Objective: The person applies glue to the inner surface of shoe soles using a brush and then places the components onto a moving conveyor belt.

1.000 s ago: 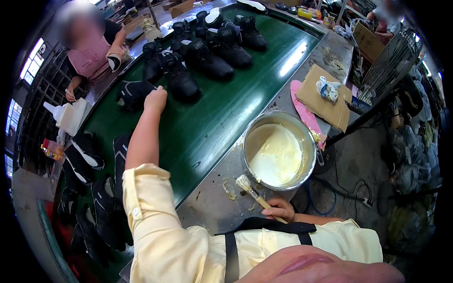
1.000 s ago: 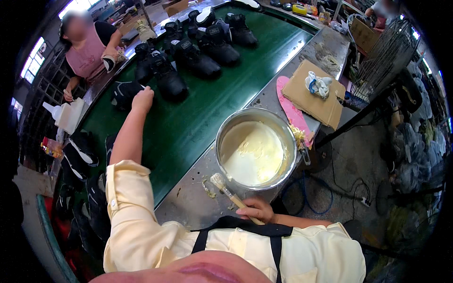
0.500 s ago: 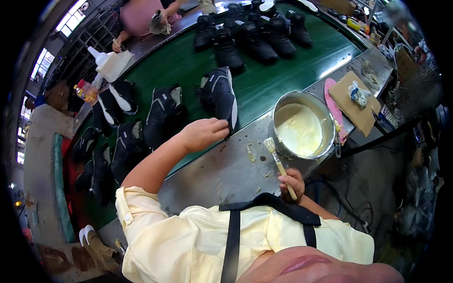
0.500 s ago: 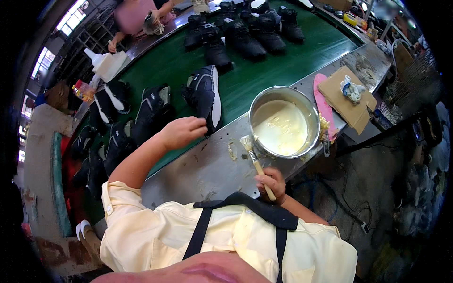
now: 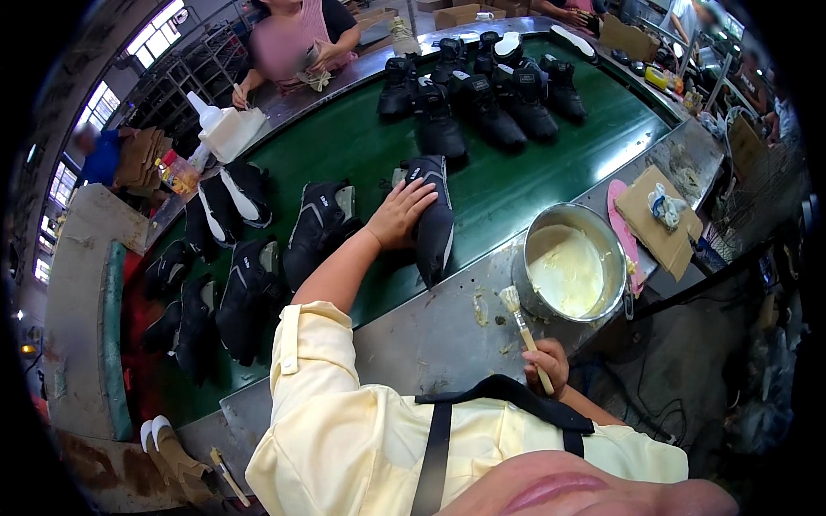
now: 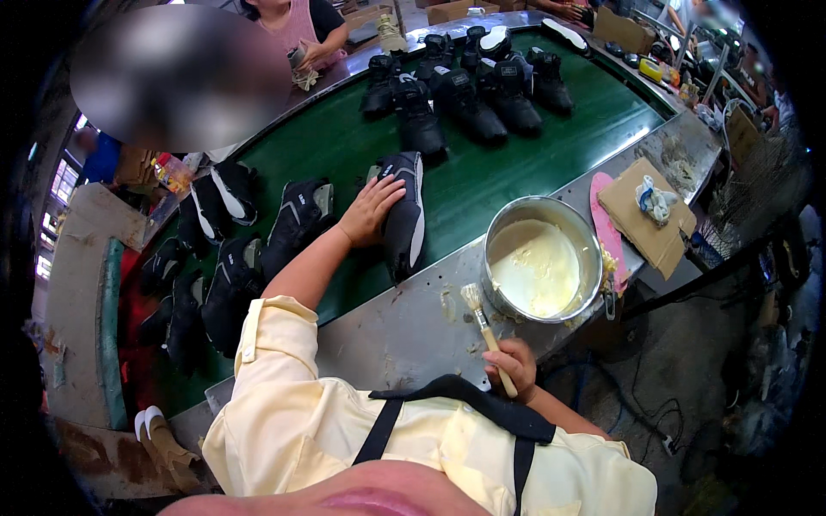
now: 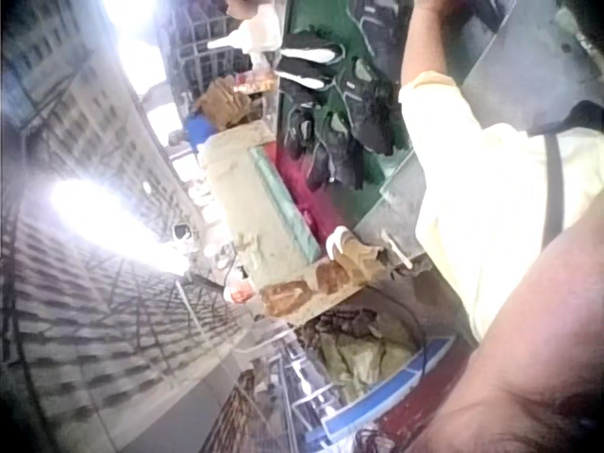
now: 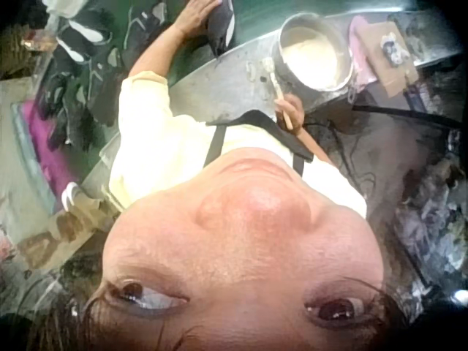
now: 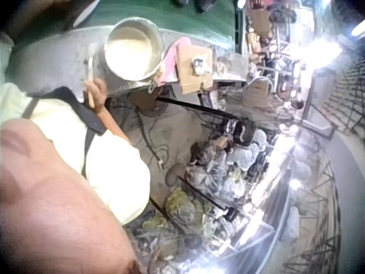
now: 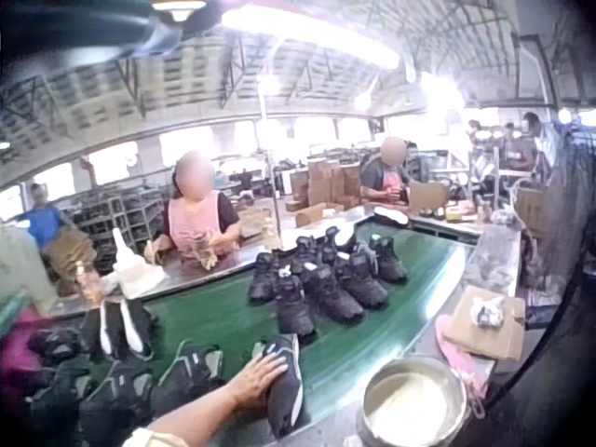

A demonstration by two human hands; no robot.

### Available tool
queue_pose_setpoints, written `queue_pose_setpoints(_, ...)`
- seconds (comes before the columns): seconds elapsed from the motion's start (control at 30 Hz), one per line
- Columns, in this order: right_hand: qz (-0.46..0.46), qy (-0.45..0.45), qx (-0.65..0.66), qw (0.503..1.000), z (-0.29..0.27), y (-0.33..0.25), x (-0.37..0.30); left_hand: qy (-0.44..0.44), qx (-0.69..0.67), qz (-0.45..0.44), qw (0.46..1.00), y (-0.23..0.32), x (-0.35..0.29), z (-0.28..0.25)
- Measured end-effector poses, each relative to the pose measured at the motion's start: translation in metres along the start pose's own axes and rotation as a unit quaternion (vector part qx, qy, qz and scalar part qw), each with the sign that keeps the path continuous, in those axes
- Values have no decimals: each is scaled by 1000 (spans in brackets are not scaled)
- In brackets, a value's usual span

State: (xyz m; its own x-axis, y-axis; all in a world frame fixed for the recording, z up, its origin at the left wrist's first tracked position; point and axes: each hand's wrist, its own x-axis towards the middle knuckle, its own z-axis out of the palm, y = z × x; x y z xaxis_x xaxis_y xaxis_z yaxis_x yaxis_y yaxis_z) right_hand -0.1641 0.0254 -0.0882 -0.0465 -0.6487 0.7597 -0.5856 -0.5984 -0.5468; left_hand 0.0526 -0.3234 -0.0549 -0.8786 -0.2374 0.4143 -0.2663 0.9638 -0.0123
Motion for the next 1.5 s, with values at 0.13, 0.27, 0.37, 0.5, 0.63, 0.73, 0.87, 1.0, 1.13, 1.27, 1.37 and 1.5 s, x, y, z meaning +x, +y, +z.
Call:
queue_pose_setpoints(0.13, 2, -22, 2, 1000, -1, 1, 2, 20, 9, 37, 999, -2, 6, -3)
queue_pose_setpoints(0.27, 28, -27, -4, 999, -2, 0, 0, 74, 3, 15, 997, -4, 14, 0)
queue_pose_setpoints(0.37, 21, -28, -2, 999, -1, 2, 2, 157, -129, -127, 971, -2, 15, -18)
queue_pose_setpoints(0.5, 31, -32, 6, 999, -2, 1, 2, 288, -310, -302, 854, -6, 22, -33)
queue_pose_setpoints(0.63, 16, -14, 1, 1000, 0, 3, 1, 276, -566, -393, 670, -14, 5, -35)
queue_pose_setpoints(0.73, 10, -12, 14, 1000, 2, 3, -1, 190, -483, -482, 706, 4, -8, -18)
queue_pose_setpoints(0.87, 7, -4, 24, 1000, 2, 1, -2, 254, -530, -475, 655, 7, 2, -34)
queue_pose_setpoints(1.0, 5, 1, 6, 1000, -1, 3, -4, 288, -516, -461, 662, 17, -5, -52)
queue_pose_setpoints(1.13, 3, -10, 16, 1000, -5, -2, 7, 323, -713, -297, 547, 34, -57, -74)
queue_pose_setpoints(1.27, -62, 36, 35, 997, -36, -26, 40, 356, -700, -221, 578, 125, -80, -102)
queue_pose_setpoints(1.37, 112, 101, -16, 988, -65, -30, 75, 306, -694, -267, 595, 175, -89, -89)
queue_pose_setpoints(1.5, 281, 4, -6, 960, -75, 2, 134, 277, -784, -323, 451, 197, -102, -72)
